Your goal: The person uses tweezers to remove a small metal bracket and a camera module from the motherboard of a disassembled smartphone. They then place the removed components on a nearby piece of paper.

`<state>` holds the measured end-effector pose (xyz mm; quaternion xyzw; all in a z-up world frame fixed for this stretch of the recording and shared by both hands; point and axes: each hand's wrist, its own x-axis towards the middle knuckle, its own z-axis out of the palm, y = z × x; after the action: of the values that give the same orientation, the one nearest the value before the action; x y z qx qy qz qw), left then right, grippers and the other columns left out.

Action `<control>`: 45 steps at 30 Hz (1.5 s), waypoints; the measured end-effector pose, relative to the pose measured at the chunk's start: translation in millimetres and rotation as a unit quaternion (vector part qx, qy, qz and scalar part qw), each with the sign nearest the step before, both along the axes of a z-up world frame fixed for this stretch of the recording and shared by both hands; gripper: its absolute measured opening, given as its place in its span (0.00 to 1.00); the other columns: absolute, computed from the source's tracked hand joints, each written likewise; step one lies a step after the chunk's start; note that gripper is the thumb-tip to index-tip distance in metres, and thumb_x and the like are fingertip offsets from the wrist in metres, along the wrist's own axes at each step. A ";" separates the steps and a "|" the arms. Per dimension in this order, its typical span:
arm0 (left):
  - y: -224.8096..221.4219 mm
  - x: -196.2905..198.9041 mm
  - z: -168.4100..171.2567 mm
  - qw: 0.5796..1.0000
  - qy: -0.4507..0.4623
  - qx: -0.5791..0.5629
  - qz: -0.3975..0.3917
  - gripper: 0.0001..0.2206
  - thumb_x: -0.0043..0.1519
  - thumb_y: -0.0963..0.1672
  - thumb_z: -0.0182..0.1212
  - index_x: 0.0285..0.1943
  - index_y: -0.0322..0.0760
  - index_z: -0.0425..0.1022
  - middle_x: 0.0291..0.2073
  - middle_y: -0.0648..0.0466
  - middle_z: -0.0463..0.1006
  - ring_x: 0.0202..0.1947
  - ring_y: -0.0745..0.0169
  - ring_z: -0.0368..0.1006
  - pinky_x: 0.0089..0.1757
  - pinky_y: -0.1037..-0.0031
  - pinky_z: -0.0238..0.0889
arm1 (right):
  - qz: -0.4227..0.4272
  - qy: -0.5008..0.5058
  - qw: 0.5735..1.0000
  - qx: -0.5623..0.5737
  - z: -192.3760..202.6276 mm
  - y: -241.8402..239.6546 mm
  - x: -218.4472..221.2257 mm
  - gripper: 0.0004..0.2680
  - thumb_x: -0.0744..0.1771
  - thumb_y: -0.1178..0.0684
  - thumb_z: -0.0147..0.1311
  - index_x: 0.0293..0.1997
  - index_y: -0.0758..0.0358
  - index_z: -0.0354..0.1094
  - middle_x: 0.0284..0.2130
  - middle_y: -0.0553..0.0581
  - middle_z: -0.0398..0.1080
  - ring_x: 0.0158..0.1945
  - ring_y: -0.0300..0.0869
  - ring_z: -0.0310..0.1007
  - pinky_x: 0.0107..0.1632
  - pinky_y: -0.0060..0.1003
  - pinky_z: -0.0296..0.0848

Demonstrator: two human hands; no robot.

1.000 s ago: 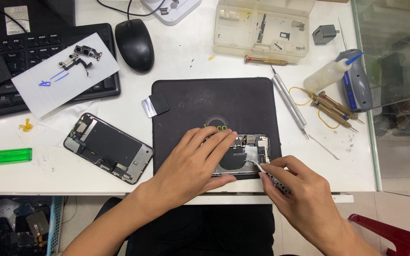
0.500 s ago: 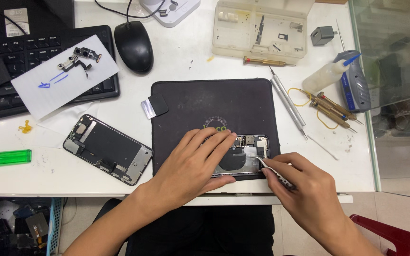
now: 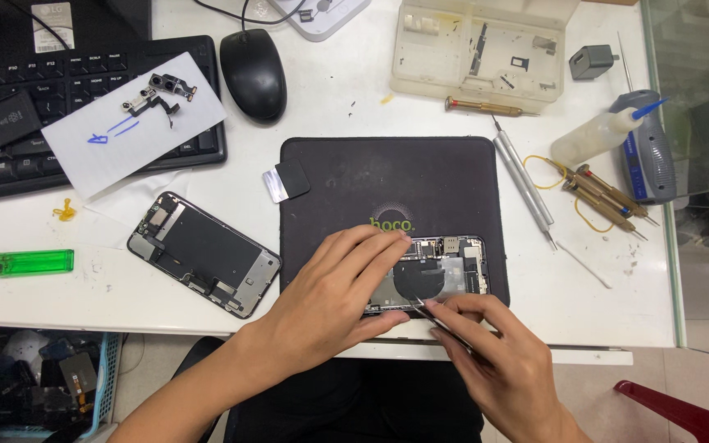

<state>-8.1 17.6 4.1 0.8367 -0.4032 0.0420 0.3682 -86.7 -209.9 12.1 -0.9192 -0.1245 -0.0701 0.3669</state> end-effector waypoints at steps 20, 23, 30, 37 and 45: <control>1.5 1.0 -2.3 1.000 -0.013 -0.007 -0.005 0.34 0.56 0.48 0.71 0.66 0.20 0.65 0.62 0.38 0.70 0.64 0.40 0.64 0.61 0.54 0.59 | 0.063 -0.100 0.963 -0.243 -3.3 9.6 -18.8 0.22 0.59 0.68 0.57 0.60 0.63 0.71 0.40 0.59 0.71 0.35 0.40 0.75 0.31 0.34 0.77; 2.3 0.1 -2.2 1.000 -0.009 -0.005 -0.005 0.34 0.56 0.47 0.71 0.66 0.20 0.65 0.62 0.39 0.70 0.64 0.40 0.64 0.61 0.54 0.59 | 0.056 -0.107 0.948 -0.294 -6.5 14.4 -22.2 0.23 0.58 0.71 0.55 0.59 0.63 0.72 0.40 0.61 0.72 0.32 0.38 0.74 0.28 0.33 0.76; 2.2 1.1 -0.6 1.000 -0.018 -0.001 -0.012 0.33 0.55 0.47 0.71 0.66 0.20 0.65 0.62 0.38 0.69 0.64 0.39 0.63 0.60 0.53 0.59 | 0.004 -0.141 0.935 -0.326 -14.3 21.0 -24.6 0.23 0.59 0.69 0.58 0.60 0.57 0.73 0.39 0.57 0.72 0.30 0.36 0.72 0.26 0.32 0.73; 1.5 0.5 -2.4 1.000 -0.015 0.002 -0.010 0.33 0.55 0.47 0.71 0.67 0.21 0.66 0.62 0.38 0.69 0.64 0.39 0.63 0.60 0.53 0.59 | 0.022 -0.087 0.945 -0.314 -18.0 20.9 -22.4 0.25 0.59 0.68 0.55 0.65 0.61 0.66 0.41 0.59 0.71 0.37 0.40 0.75 0.32 0.34 0.78; 2.2 0.5 -4.9 1.000 -0.012 0.003 -0.012 0.34 0.55 0.47 0.71 0.67 0.21 0.65 0.62 0.38 0.69 0.64 0.40 0.63 0.60 0.52 0.59 | -0.050 -0.054 0.966 -0.247 -16.7 27.4 -23.4 0.19 0.60 0.64 0.62 0.56 0.53 0.75 0.37 0.55 0.72 0.27 0.36 0.72 0.23 0.31 0.72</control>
<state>-7.5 19.8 -0.8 0.8322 -0.4183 0.0464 0.3610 -110.2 -182.5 -4.7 -0.9812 -0.1116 -0.1054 0.1174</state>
